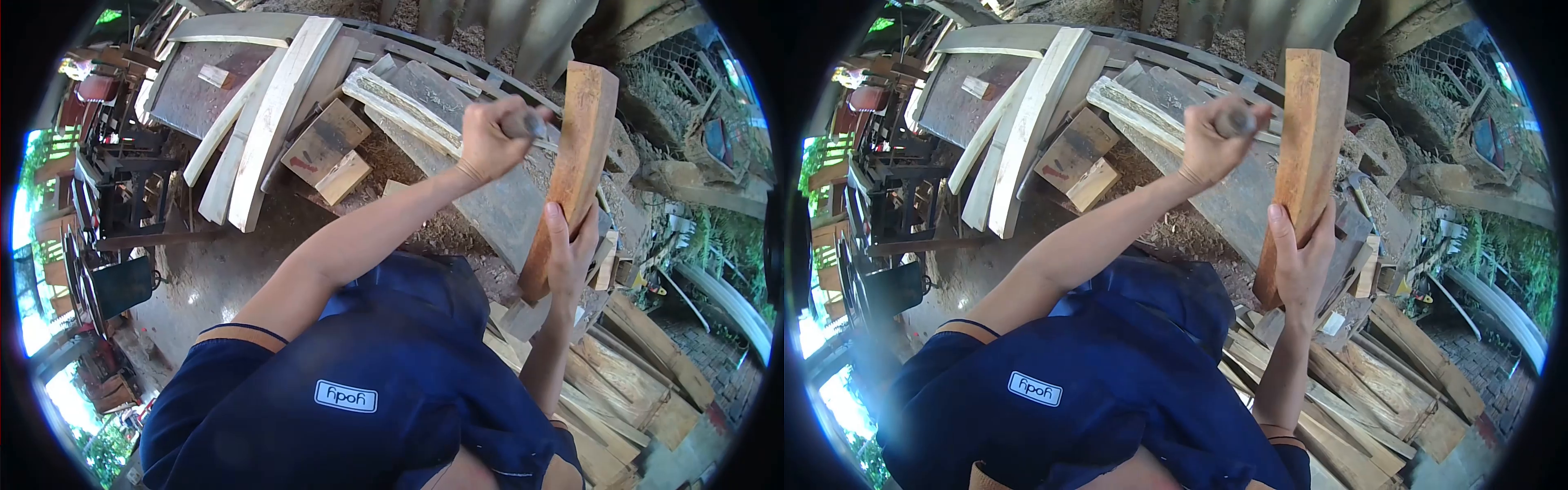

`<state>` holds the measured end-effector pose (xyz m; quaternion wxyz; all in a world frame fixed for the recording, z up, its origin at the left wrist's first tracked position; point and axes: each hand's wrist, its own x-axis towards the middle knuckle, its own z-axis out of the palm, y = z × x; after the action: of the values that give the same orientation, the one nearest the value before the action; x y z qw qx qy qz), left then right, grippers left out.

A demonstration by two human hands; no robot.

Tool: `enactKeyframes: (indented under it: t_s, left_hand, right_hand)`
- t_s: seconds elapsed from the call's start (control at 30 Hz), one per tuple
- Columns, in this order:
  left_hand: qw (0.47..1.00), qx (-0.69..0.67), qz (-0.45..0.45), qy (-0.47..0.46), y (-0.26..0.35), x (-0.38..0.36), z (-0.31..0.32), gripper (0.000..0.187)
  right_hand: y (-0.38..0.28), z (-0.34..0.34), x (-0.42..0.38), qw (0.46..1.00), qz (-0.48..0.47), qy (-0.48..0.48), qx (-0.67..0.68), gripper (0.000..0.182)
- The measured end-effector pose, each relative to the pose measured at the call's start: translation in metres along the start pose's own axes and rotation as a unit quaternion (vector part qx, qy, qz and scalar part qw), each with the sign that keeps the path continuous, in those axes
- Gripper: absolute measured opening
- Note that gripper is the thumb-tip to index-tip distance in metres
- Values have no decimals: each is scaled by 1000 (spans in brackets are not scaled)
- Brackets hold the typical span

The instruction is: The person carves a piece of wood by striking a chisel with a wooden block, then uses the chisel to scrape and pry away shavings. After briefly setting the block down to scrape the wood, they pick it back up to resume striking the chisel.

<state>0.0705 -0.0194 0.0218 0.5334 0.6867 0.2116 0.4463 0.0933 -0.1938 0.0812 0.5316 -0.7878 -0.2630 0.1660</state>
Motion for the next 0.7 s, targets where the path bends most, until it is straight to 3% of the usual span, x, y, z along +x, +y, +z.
enactKeyframes:
  t_s: [0.07, 0.13, 0.33, 0.7]
  left_hand:
    - [978, -185, -14, 94, -6, 11, -4, 39]
    - [974, -159, -131, 98, 9, 24, -27, 39]
    - [979, -173, -41, 97, -22, 38, -42, 37]
    - [986, -141, -45, 80, -22, 42, -47, 41]
  right_hand:
    - [3, -2, -5, 1000, -13, -1, -24, 51]
    - [13, -2, -10, 1000, -9, 9, -27, 51]
    - [14, -3, -11, 1000, 12, 3, -22, 55]
    - [11, -1, -12, 1000, 23, 3, -10, 56]
